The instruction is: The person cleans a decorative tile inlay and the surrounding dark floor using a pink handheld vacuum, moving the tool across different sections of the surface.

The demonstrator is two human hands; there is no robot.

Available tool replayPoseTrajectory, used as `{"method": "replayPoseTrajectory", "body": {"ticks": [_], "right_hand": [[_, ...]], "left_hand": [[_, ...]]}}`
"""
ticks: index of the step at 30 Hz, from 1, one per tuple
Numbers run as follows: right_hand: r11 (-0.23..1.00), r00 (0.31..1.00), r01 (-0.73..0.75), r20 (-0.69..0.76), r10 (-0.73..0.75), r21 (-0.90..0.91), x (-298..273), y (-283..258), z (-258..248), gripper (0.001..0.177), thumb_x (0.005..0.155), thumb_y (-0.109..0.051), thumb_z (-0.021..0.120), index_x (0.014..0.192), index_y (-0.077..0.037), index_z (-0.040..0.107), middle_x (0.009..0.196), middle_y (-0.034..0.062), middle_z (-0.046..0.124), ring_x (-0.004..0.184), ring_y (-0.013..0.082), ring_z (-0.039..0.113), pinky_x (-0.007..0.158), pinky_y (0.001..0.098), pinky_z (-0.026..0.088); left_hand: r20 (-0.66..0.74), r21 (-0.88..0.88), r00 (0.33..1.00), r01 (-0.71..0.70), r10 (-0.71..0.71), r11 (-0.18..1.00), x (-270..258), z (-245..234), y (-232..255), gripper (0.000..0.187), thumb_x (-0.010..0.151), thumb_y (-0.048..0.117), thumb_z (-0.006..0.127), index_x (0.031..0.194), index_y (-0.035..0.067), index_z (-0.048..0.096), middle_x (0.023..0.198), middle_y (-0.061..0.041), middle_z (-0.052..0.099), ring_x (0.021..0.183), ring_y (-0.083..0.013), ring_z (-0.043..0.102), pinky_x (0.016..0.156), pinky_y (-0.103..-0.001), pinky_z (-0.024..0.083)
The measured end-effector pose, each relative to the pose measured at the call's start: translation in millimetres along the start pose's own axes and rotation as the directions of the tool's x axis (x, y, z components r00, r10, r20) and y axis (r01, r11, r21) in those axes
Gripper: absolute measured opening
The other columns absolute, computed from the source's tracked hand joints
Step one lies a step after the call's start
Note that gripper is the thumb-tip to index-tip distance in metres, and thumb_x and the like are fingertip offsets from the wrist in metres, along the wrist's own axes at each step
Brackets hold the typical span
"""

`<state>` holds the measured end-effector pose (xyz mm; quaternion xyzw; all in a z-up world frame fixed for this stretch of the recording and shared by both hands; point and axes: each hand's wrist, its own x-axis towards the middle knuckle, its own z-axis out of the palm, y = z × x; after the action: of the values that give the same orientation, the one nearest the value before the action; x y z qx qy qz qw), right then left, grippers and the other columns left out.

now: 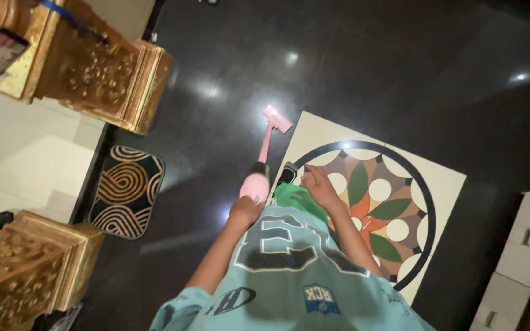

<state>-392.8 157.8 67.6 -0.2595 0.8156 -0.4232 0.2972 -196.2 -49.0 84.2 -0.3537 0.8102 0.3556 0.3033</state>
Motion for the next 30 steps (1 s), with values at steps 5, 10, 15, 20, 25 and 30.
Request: {"method": "replayPoseTrajectory", "body": {"ticks": [5,10,15,20,25,30], "right_hand": [[0.999,1.0,0.02,-0.008,-0.021,-0.046,-34.5,-18.9,36.8,0.051,0.095,-0.029,0.066,0.137,-0.002,0.058,0.143,0.0209,0.056,0.133,0.0354,0.053,0.111,0.0413,0.042],[0.98,0.997,-0.077,-0.025,0.074,-0.183,-81.0,-17.3,62.2,0.05,0.097,-0.032,0.064,0.139,-0.006,0.059,0.141,0.0173,0.059,0.134,0.0336,0.055,0.113,0.0408,0.042],[0.995,0.995,-0.097,-0.026,0.096,-0.035,-128.3,12.8,80.7,0.054,0.097,-0.029,0.063,0.143,-0.003,0.053,0.143,0.0214,0.055,0.136,0.0362,0.051,0.113,0.0424,0.04],[0.982,0.982,-0.184,-0.031,0.185,0.026,-142.2,20.9,81.0,0.057,0.095,-0.031,0.062,0.145,-0.005,0.051,0.146,0.0208,0.051,0.134,0.0345,0.052,0.109,0.0415,0.043],[0.997,0.998,-0.06,-0.04,0.058,-0.056,-141.8,22.1,69.0,0.057,0.094,-0.028,0.064,0.144,-0.002,0.053,0.147,0.0231,0.053,0.139,0.0363,0.049,0.114,0.0426,0.039],[0.999,1.0,-0.022,-0.008,0.022,-0.039,-146.4,6.8,45.5,0.056,0.095,-0.027,0.065,0.143,-0.001,0.053,0.146,0.0235,0.052,0.138,0.037,0.048,0.113,0.0428,0.038]], "left_hand": [[0.017,-0.152,0.995,0.104,-0.103,0.983,16.9,-0.4,2.0,0.062,0.094,0.052,0.061,0.117,-0.005,0.07,0.121,-0.032,0.066,0.116,-0.0473,0.064,0.1,-0.05,0.052],[-0.044,-0.176,0.995,0.084,-0.093,0.981,3.7,13.8,-46.4,0.07,0.092,0.055,0.063,0.126,-0.006,0.064,0.124,-0.032,0.064,0.117,-0.048,0.062,0.099,-0.05,0.051],[-0.053,-0.107,0.995,0.083,-0.089,0.991,-53.1,32.5,-125.2,0.074,0.092,0.06,0.06,0.125,-0.005,0.065,0.12,-0.033,0.067,0.115,-0.0475,0.065,0.098,-0.05,0.052],[0.043,-0.096,0.988,0.151,-0.148,0.984,-113.2,27.0,-140.4,0.072,0.095,0.059,0.055,0.117,-0.008,0.069,0.115,-0.035,0.069,0.112,-0.0477,0.068,0.098,-0.051,0.052],[-0.039,-0.227,0.99,0.121,-0.133,0.966,-95.0,63.1,-102.6,0.068,0.092,0.053,0.06,0.119,-0.009,0.066,0.117,-0.036,0.066,0.113,-0.0493,0.064,0.098,-0.051,0.052],[-0.089,-0.257,0.991,0.078,-0.104,0.963,-16.7,91.5,-57.2,0.069,0.09,0.055,0.063,0.125,-0.004,0.065,0.122,-0.034,0.065,0.117,-0.0471,0.064,0.099,-0.049,0.053]]}}
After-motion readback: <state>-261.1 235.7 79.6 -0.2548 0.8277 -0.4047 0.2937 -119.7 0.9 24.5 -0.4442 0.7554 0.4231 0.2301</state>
